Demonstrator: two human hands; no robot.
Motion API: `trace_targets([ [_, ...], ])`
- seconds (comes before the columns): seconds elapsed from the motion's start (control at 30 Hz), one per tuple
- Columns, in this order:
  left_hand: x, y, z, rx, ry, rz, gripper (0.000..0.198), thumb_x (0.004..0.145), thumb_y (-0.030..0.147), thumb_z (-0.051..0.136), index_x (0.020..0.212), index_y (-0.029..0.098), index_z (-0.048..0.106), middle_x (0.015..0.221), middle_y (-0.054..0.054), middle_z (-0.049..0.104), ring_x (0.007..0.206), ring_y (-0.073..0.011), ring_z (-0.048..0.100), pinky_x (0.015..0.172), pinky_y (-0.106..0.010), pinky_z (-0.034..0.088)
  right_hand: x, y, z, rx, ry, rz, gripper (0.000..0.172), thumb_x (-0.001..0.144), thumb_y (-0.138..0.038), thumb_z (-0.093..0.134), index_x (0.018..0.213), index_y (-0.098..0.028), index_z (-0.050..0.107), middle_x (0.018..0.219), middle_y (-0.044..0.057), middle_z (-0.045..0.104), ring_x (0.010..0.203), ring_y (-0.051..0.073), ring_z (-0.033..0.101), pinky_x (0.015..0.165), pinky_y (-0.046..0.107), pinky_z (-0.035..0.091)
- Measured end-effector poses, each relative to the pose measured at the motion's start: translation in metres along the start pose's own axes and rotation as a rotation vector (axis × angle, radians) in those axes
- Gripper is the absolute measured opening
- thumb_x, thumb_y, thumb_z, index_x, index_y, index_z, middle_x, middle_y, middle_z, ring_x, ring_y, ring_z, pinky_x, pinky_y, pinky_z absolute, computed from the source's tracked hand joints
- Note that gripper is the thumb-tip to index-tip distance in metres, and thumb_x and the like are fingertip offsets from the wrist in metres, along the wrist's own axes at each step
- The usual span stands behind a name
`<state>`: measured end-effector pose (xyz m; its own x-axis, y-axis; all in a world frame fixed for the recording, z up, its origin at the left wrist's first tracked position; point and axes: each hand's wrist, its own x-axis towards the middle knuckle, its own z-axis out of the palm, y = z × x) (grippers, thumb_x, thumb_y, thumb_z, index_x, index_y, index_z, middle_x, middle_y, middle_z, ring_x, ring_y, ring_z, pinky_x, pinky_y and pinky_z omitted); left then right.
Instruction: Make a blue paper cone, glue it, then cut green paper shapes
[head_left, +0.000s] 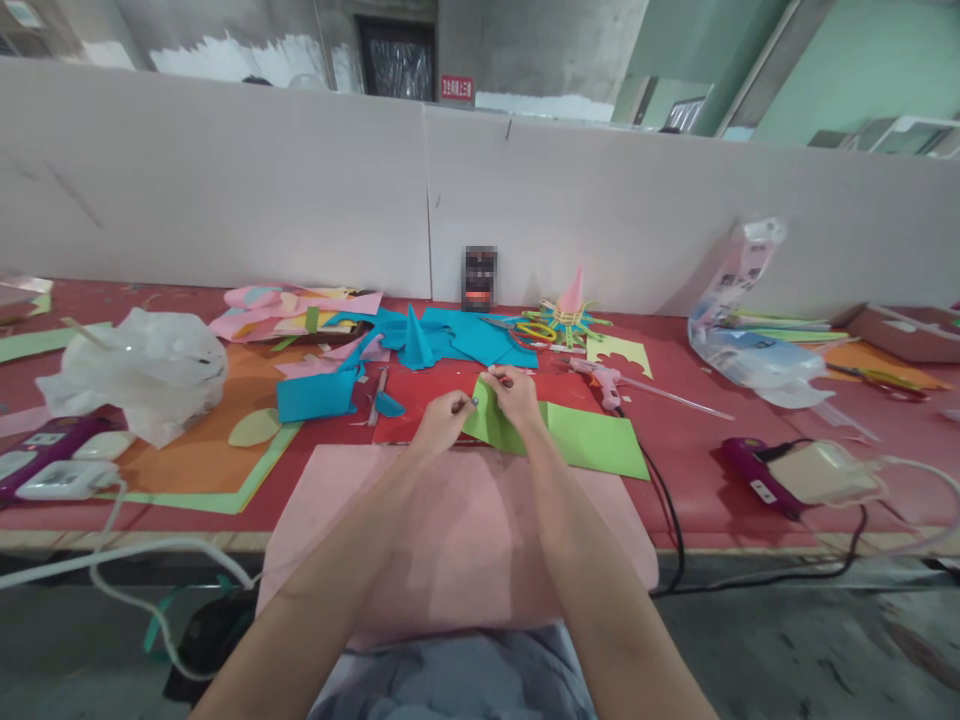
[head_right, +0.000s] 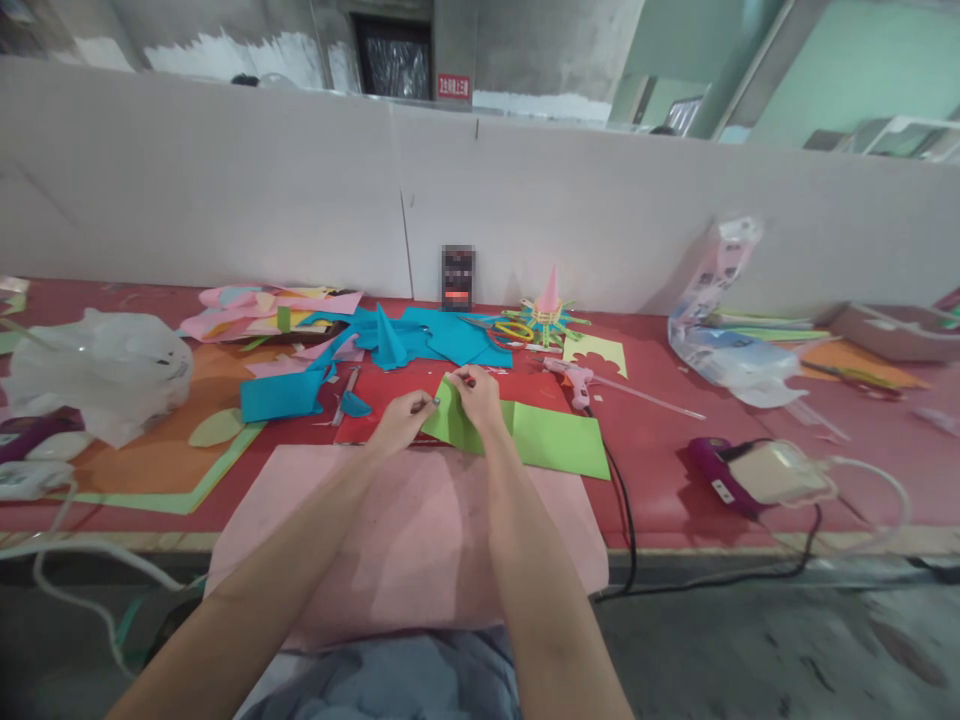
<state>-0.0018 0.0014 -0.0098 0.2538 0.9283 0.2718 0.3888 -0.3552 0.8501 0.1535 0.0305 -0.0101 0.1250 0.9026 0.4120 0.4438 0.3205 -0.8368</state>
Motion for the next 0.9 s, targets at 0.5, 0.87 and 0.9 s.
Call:
trace_targets([
  [0.5,0.0024,-0.0002,0.0027,-0.231,0.030,-0.144,0.032,0.078,0.042,0.039,0.069,0.016,0.055,0.068,-0.003,0.058,0.068,-0.0159,0.052,0.062,-0.025,0.038,0.0010,0.0019,0.0002,0.022,0.005,0.026,0.035,0.071,-0.052,0.053,0.075,-0.019,0.063,0.082,0.004,0.067,0.075,0.016,0.059,0.072,0.028,0.044],
  [0.87,0.0000,-0.0006,0.0013,-0.014,0.027,-0.058,0.023,0.074,0.037,0.048,0.062,0.017,0.048,0.058,0.003,0.048,0.056,-0.0100,0.044,0.056,-0.022,0.032,0.0003,0.0017,0.0008,-0.013,-0.001,-0.018,0.032,0.072,-0.049,0.053,0.073,-0.019,0.063,0.080,0.004,0.066,0.072,0.016,0.058,0.069,0.028,0.043],
  [0.9,0.0005,-0.0017,0.0020,-0.008,0.023,-0.052,0.022,0.075,0.036,0.048,0.063,0.017,0.048,0.059,0.003,0.048,0.056,-0.0101,0.044,0.056,-0.022,0.032,0.0006,0.0021,0.0008,-0.021,-0.001,-0.014,0.031,0.072,-0.049,0.053,0.072,-0.019,0.063,0.080,0.004,0.066,0.071,0.016,0.058,0.069,0.028,0.043],
])
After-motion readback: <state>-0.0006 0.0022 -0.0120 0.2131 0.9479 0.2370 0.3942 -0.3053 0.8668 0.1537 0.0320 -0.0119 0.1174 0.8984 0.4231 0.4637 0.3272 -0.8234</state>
